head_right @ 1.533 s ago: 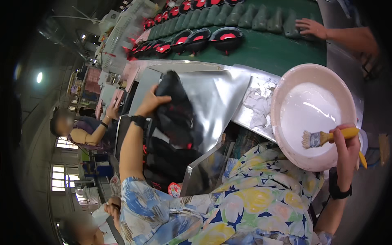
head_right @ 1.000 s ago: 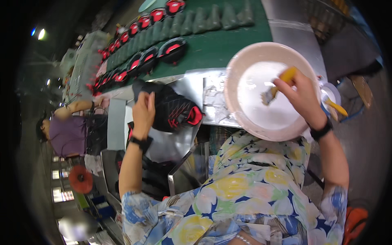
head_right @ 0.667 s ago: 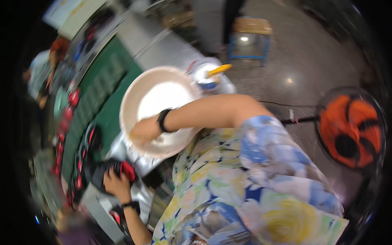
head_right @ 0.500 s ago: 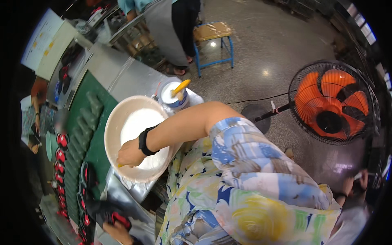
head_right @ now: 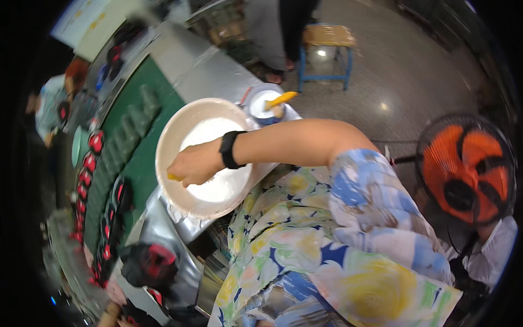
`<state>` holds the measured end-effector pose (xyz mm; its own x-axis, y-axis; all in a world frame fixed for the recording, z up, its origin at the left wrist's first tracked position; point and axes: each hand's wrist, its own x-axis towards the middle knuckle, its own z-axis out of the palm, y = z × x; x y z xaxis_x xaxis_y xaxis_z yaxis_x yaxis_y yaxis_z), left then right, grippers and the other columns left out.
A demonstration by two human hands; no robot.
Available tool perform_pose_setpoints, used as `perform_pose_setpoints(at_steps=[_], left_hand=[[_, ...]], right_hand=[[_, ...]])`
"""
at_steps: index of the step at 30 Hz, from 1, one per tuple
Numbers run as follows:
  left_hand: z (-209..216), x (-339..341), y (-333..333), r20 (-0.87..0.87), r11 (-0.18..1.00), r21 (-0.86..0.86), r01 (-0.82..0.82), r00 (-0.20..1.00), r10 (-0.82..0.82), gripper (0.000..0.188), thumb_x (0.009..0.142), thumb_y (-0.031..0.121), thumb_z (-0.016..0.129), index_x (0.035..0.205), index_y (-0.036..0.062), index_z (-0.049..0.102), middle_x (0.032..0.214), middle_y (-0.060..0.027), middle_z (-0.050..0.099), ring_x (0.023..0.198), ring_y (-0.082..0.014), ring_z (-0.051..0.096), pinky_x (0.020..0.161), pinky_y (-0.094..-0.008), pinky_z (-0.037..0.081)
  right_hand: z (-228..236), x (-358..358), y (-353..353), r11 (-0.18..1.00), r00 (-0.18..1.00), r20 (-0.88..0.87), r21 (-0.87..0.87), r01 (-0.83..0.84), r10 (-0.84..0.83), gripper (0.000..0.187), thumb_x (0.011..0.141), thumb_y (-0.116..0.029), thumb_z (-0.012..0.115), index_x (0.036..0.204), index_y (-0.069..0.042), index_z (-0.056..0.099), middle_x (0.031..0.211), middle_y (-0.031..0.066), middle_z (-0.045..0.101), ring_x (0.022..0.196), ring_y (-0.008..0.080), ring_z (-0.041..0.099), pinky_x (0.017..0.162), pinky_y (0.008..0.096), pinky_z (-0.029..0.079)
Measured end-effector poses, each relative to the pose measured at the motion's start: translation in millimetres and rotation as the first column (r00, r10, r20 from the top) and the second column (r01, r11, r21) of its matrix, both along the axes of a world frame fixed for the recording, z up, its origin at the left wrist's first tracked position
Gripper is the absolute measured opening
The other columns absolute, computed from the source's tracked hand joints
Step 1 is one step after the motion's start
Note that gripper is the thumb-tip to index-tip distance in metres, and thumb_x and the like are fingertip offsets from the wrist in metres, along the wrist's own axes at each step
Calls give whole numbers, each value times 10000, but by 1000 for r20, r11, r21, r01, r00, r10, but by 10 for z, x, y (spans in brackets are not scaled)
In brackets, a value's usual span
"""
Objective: The recorder is using a brush to apply glue to the internal edges and uppers of shoes in a manufacturing line.
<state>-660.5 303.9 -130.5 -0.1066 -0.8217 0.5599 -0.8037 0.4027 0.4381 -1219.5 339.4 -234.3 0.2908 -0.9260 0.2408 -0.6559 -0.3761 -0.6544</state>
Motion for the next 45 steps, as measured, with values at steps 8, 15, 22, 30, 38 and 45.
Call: perform_pose_setpoints(at_steps=[8, 15, 22, 30, 38, 45], left_hand=[[-18, -44, 409, -56, 999, -38, -23, 998, 21, 517, 926, 277, 676, 1257, -100, 552, 1225, -259, 585, 1048, -400, 610, 908, -479, 508], [-952, -2036, -507, -299, 878, 47, 477, 845, -443, 489, 931, 248, 666, 1268, -88, 553, 1260, -244, 573, 1077, -380, 606, 924, -469, 510], [-501, -1466, -437, -196, 958, -38, 283, 938, -285, 463, 937, 218, 656, 1280, -76, 553, 1295, -228, 562, 1106, -359, 603, 940, -458, 511], [-287, -1744, -626, -121, 943, -93, 319, 937, -329, 437, 943, 184, 645, 1293, -62, 554, 1335, -211, 549, 1138, -336, 600, 958, -446, 512], [-565, -2603, -1265, -183, 825, -49, 563, 807, -562, 416, 949, 150, 633, 1306, -48, 555, 1375, -193, 536, 1171, -312, 596, 976, -435, 513], [-741, -2885, -1441, -241, 742, 5, 670, 721, -649, 401, 955, 120, 623, 1318, -36, 556, 1409, -178, 525, 1199, -291, 593, 991, -424, 515]], right_hand=[[-300, 165, 19, 986, 977, 153, 98, 138, -152, 269, 897, -205, 641, 1032, 23, 596, 984, 256, 672, 941, 456, 648, 835, 506, 500], [-315, 200, -158, 997, 985, -157, -11, -77, 75, 202, 831, -147, 705, 928, 16, 635, 856, 207, 689, 851, 407, 673, 769, 483, 519], [357, -709, 113, 958, 958, 31, 18, 285, -285, 204, 876, -189, 670, 946, 3, 679, 854, 202, 684, 820, 358, 679, 757, 442, 520], [1028, -430, -112, 928, 930, 352, -303, 218, -103, 205, 926, -203, 680, 953, -22, 588, 911, 114, 662, 780, 259, 657, 718, 349, 506], [903, -383, -70, 768, 825, 355, -328, 550, -439, 346, 855, -288, 778, 864, -3, 582, 735, 118, 651, 619, 252, 615, 589, 330, 487], [696, -106, 73, 728, 551, 621, 47, 684, -557, 420, 842, -333, 755, 844, 58, 604, 718, 176, 669, 640, 270, 657, 610, 357, 504]])
